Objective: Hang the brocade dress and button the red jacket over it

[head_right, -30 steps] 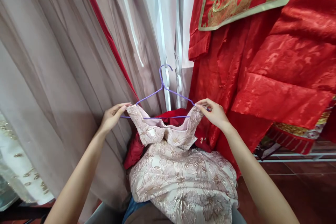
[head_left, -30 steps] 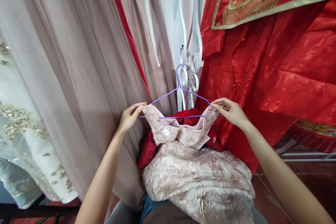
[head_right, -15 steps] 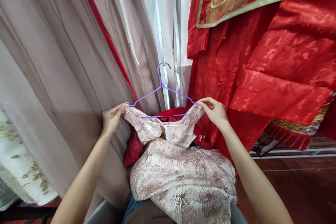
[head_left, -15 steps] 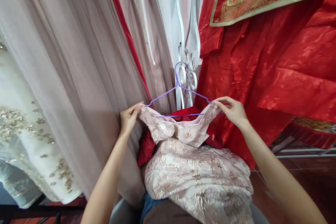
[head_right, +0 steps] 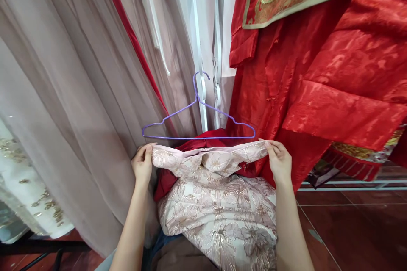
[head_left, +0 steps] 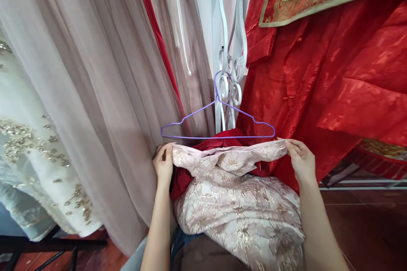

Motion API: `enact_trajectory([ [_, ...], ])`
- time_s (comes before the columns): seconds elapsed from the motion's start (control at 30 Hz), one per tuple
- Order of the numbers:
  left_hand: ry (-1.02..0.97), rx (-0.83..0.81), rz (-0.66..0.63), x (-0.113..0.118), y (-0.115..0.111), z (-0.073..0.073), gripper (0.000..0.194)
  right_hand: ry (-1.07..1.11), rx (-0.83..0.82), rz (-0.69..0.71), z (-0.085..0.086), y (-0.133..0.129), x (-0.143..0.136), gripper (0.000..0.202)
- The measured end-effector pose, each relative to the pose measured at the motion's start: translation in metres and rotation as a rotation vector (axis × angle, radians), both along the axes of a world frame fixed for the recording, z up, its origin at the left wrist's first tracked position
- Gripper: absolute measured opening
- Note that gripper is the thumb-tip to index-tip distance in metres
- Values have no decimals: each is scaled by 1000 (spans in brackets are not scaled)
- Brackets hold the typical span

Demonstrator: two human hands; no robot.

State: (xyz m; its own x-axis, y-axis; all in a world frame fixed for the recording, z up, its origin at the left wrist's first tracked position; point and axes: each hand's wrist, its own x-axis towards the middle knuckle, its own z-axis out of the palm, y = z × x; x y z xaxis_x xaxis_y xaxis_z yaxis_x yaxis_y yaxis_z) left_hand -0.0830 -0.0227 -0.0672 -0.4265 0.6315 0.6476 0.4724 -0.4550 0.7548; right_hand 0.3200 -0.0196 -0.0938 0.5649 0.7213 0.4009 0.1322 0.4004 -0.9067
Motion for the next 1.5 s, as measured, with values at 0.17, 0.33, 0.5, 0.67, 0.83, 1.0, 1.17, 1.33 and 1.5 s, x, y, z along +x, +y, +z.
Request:
enact_trajectory([
  [0.17,680,136,-50,16,14,71,19,-33,102,-1,18,1,-10,35],
  [0.33,892,31,-317,35,59,100,23,-76,112,95,34,1,-20,29],
  [0.5,869,-66,-466,40,75,93,24,-129,91,48,35,2,-15,27],
  [0.67,854,-21,-379,33,69,96,26,-140,116,-66,33,11,-2,28],
  [0.83,882,-38,-322,27,70,101,25,-156,158,-105,37,25,4,26],
  [1.0,886,-46,-288,29,67,100,25,-179,157,-126,37,32,6,25],
  [1.17,888,-48,-272,30,65,101,24,-97,144,-172,31,33,10,29],
  [1.33,895,-58,-296,27,67,104,23,-169,141,-106,40,34,8,28],
  [1.5,869,-36,-380,34,66,96,21,-425,153,-40,81,41,-21,19],
])
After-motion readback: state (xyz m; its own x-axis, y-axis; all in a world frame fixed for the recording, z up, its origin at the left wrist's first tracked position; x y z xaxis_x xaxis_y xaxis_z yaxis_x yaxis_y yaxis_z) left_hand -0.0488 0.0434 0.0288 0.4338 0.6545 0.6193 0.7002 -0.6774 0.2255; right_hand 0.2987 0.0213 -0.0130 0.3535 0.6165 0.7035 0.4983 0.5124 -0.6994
